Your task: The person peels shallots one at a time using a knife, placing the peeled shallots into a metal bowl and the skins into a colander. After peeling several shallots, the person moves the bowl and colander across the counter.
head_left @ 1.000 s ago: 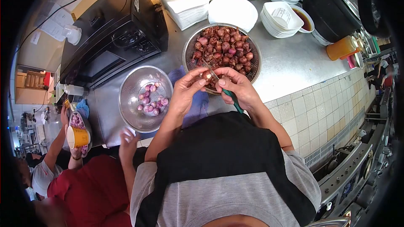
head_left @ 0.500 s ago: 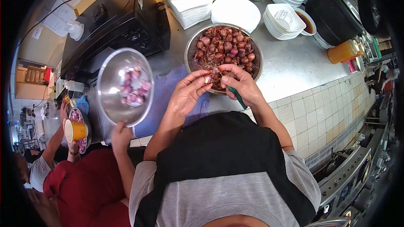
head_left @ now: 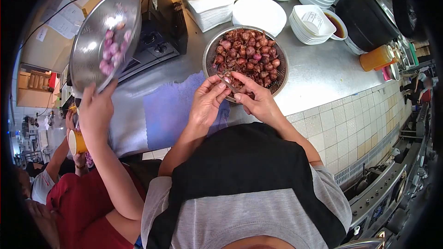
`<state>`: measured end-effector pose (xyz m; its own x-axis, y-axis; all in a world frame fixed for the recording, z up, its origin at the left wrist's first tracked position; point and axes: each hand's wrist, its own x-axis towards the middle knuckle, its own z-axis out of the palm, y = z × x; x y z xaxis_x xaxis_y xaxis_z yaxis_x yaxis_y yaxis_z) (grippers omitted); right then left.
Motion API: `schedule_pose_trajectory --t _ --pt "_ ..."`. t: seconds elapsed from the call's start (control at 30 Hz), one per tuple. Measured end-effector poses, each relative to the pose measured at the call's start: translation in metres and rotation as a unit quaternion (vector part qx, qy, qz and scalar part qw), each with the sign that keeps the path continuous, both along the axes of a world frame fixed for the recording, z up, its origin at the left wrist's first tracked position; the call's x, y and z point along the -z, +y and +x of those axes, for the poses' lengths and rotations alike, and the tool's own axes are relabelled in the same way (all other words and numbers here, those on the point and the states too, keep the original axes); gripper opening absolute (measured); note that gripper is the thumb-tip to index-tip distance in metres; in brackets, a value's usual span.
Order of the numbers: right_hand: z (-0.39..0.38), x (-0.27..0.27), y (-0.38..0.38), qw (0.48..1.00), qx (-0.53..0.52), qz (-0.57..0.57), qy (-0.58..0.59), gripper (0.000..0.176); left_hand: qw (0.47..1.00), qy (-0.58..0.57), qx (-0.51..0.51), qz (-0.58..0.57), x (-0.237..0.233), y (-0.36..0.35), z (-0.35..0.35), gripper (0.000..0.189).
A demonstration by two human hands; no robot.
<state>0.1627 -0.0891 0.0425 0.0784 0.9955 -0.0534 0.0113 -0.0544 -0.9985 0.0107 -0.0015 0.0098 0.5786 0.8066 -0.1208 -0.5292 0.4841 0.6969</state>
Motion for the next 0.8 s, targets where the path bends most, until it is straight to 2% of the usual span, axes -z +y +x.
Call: schedule_pose_trajectory --t 0.07,0.2,0.27,0.3,0.37,0.4,0.47,0.5,0.57,0.6,0.67,0.73,0.8 --pt "-0.001 -0.001 0.0 0.996 0.015 0.037 -0.078 0.054 1.0 0.003 -0.018 0.008 0.0 -0.001 0.001 0.017" --pt "-0.002 -0.004 0.001 0.996 0.015 0.022 -0.09 0.051 0.999 0.014 -0.026 0.024 0.001 -0.004 0.002 0.017" --pt "-0.005 0.002 0.002 0.985 0.033 0.092 -0.143 0.041 0.999 0.029 -0.026 0.027 0.0 -0.005 0.001 0.017" --pt "-0.005 0.01 0.005 0.985 0.033 0.092 -0.143 0.041 0.999 0.029 -0.027 0.027 0.0 -0.005 0.0 0.017" --pt "-0.004 0.026 0.012 0.948 0.073 0.233 -0.205 0.036 0.999 0.043 -0.017 0.014 -0.002 -0.005 0.0 0.017" --pt "-0.004 0.019 0.01 0.948 0.072 0.233 -0.205 0.036 0.999 0.042 -0.017 0.014 -0.003 -0.006 0.0 0.017" --pt "-0.004 -0.001 0.004 0.987 0.044 0.081 -0.133 0.034 0.999 0.042 -0.017 0.026 -0.004 -0.007 0.001 0.017" --pt "-0.003 0.0 0.003 0.987 0.042 0.081 -0.134 0.034 0.999 0.041 -0.019 0.025 -0.003 -0.007 0.001 0.017" --pt "0.0 0.002 0.003 0.999 0.018 0.033 -0.016 0.031 0.999 0.022 0.003 0.033 0.0 -0.003 0.001 0.018" --pt "0.003 0.003 0.003 0.999 0.015 0.03 -0.022 0.031 0.999 0.016 0.0 0.029 0.001 -0.001 0.0 0.018" --pt "0.01 0.007 0.003 0.987 -0.003 -0.031 0.156 0.029 0.996 0.04 0.052 0.067 0.001 0.003 -0.004 0.021" --pt "0.016 0.01 0.003 0.987 -0.011 -0.015 0.157 0.028 0.996 0.035 0.058 0.059 0.001 0.005 -0.007 0.023" --pt "0.024 0.011 0.006 0.987 0.026 -0.03 0.157 0.028 0.994 0.036 0.094 0.053 -0.003 0.007 -0.011 0.023"
